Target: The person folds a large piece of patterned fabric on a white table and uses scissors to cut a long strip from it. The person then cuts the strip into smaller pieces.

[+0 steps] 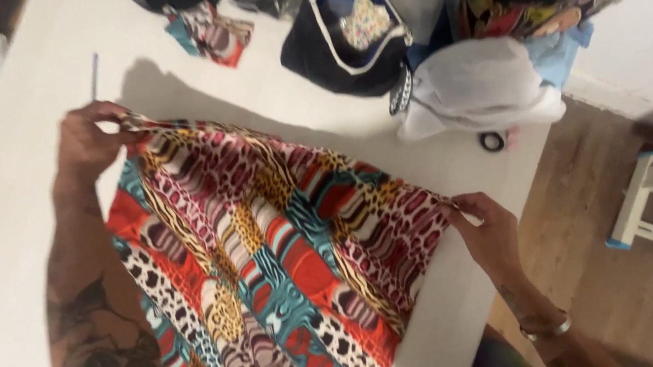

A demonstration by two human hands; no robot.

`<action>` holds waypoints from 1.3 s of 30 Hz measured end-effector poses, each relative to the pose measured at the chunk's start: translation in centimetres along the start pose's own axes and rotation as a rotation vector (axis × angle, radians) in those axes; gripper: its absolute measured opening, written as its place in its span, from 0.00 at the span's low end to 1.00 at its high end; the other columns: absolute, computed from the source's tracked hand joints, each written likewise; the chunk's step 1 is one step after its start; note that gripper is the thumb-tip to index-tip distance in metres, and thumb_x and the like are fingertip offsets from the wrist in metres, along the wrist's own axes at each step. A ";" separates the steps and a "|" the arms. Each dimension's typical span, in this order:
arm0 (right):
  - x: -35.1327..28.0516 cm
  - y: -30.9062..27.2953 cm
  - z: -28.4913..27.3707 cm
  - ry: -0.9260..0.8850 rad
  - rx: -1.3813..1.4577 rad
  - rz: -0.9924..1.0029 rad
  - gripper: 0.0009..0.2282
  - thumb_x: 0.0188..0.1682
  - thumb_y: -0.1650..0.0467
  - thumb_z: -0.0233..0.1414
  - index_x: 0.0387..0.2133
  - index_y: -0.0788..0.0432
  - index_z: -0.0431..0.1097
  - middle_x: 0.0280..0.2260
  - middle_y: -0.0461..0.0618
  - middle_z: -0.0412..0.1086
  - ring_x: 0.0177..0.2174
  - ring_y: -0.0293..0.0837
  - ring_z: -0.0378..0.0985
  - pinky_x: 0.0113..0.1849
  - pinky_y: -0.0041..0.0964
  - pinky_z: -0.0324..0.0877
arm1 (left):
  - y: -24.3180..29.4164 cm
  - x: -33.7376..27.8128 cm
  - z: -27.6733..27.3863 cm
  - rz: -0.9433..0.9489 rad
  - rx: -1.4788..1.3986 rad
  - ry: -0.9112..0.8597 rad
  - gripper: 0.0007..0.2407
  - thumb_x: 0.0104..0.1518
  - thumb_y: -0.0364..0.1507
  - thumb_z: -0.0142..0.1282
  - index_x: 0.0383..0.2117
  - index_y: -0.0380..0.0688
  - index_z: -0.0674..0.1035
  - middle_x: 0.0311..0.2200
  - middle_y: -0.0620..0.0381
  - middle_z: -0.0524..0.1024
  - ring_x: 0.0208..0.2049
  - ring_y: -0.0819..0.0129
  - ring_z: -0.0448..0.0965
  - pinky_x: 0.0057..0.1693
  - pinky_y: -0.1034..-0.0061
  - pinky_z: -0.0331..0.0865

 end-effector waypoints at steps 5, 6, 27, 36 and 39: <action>-3.1 2.4 -0.2 0.030 -0.040 -0.498 0.09 0.60 0.68 0.72 0.51 0.56 0.89 0.48 0.48 0.89 0.50 0.43 0.92 0.34 0.37 0.87 | -1.8 -4.0 -2.7 0.179 0.155 0.021 0.15 0.67 0.19 0.88 0.57 0.35 0.94 0.55 0.43 0.92 0.53 0.59 0.91 0.62 0.67 0.85; -3.9 3.0 -0.2 0.035 -0.075 -0.648 0.08 0.61 0.70 0.71 0.51 0.56 0.87 0.49 0.49 0.89 0.49 0.45 0.93 0.40 0.37 0.88 | -1.9 -5.5 -3.2 0.155 0.154 0.009 0.14 0.70 0.15 0.85 0.59 0.32 0.93 0.56 0.41 0.92 0.54 0.58 0.92 0.62 0.67 0.85; -13.0 11.2 4.0 -0.063 -0.449 -1.198 0.06 0.60 0.68 0.74 0.48 0.49 0.89 0.53 0.44 0.86 0.53 0.49 0.85 0.65 0.59 0.74 | -8.8 -21.0 -3.0 -0.018 0.171 0.200 0.17 0.73 0.10 0.68 0.60 0.43 0.97 0.56 0.49 0.93 0.49 0.66 0.91 0.45 0.79 0.76; -15.9 11.6 5.1 -0.029 -0.534 -1.317 0.11 0.56 0.75 0.76 0.49 0.50 0.87 0.52 0.44 0.80 0.52 0.48 0.82 0.67 0.62 0.71 | -9.5 -22.5 -4.1 -0.258 0.309 0.214 0.21 0.70 0.19 0.62 0.63 0.53 0.98 0.42 0.54 0.92 0.45 0.75 0.89 0.40 0.75 0.78; -16.5 11.2 5.4 -0.050 -0.529 -1.338 0.11 0.56 0.76 0.77 0.47 0.50 0.87 0.51 0.45 0.81 0.51 0.47 0.82 0.67 0.63 0.72 | -8.2 -23.5 -4.2 -0.274 0.270 0.193 0.22 0.68 0.19 0.58 0.63 0.53 0.97 0.43 0.55 0.91 0.44 0.77 0.86 0.37 0.77 0.71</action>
Point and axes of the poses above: each hand's wrist, its own x-axis towards the middle knuckle, its own z-axis out of the palm, y = z × x, the point moved 1 cm from there along x, towards the middle knuckle
